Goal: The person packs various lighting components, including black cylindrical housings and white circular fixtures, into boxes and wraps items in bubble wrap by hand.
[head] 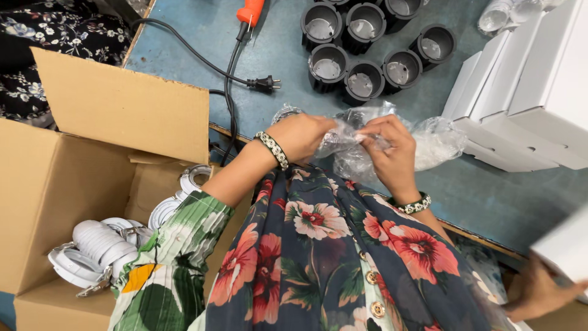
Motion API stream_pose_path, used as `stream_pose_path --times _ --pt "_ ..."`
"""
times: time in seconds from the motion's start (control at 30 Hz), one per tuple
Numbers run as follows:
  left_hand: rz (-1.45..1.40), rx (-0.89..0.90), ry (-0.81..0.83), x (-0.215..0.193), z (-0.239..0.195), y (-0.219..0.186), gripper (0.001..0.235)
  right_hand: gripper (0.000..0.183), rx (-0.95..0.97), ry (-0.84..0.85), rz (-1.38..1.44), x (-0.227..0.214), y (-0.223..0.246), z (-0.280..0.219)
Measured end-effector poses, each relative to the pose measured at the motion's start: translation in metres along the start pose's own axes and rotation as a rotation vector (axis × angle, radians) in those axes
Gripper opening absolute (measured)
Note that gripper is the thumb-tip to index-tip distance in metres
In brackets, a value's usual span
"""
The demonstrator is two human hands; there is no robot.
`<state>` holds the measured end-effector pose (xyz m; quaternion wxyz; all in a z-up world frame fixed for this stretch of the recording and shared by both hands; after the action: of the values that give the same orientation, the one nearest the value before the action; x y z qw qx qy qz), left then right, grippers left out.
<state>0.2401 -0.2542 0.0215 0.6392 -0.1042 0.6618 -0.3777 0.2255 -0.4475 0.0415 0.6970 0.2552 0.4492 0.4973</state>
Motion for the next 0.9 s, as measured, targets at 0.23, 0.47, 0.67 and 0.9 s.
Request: stream_pose_path --times 0.23,0.47,0.67,0.9 --pt "0.062 0.208 -0.296 -0.025 -0.024 -0.040 0.049 0.013 0.030 0.087 0.040 0.000 0.009 0.001" --pt "0.077 -0.007 -0.117 0.012 -0.030 -0.005 0.030 0.017 -0.085 0.061 0.041 0.006 0.035 -0.010" --pt "-0.007 -0.118 0.007 0.014 -0.044 0.010 0.035 0.020 -0.120 0.195 0.034 0.021 0.053 -0.015" --pt "-0.245 -0.103 -0.192 0.031 -0.067 0.010 0.039 0.022 -0.111 0.179 0.033 0.025 0.070 -0.023"
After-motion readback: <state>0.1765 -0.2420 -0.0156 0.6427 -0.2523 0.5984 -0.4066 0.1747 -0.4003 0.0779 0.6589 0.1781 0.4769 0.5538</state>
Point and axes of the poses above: each hand's wrist, its own z-axis towards the middle knuckle, its own x-axis out of the palm, y = z × x, the point moved 6 cm from there along z, towards the middle knuckle, and after that the axes turned 13 degrees about -y, right-handed, at the moved point
